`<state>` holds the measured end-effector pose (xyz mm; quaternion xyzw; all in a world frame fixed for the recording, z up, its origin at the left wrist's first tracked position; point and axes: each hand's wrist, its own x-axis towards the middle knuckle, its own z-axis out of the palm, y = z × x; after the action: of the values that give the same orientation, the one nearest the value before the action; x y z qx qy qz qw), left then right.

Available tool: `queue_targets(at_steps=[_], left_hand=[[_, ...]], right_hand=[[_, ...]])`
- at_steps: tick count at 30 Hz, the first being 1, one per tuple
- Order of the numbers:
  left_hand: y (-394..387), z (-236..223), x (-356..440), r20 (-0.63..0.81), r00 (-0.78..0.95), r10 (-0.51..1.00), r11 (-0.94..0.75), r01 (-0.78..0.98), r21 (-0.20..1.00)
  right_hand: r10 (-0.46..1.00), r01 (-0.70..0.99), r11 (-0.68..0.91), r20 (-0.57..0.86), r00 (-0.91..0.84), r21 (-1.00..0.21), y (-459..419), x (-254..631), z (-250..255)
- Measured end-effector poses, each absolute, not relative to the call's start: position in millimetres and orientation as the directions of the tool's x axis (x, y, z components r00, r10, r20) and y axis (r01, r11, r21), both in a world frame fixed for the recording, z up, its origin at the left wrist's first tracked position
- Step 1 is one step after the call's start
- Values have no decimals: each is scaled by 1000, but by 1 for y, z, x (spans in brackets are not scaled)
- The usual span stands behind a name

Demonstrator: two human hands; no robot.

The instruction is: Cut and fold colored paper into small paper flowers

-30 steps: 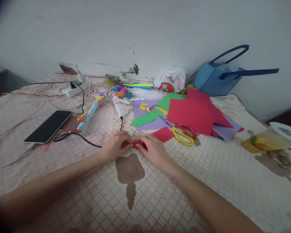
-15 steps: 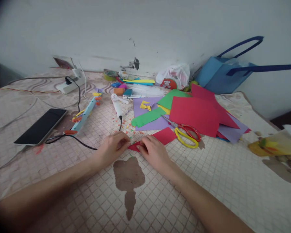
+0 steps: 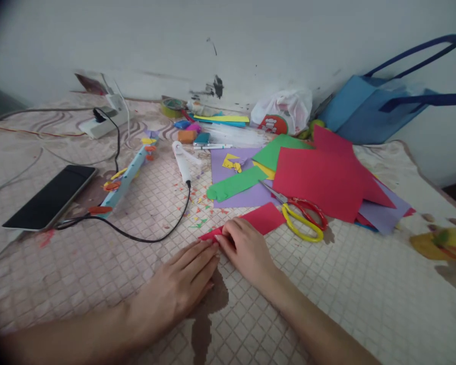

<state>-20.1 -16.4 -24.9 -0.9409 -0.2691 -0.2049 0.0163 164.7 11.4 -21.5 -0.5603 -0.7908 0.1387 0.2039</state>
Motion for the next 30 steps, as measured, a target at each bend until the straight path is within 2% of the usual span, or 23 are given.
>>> queue_targets(at_steps=[10,30], left_hand=[[-18,-23,-21,354,774,525,-842,532,86],[-17,-24,-24,321,786,529,-847,513,139]], right_hand=[[962,836,274,133,-240,-475,11,163,-24],[961,845,275,132,-241,-458,13,163,-23]])
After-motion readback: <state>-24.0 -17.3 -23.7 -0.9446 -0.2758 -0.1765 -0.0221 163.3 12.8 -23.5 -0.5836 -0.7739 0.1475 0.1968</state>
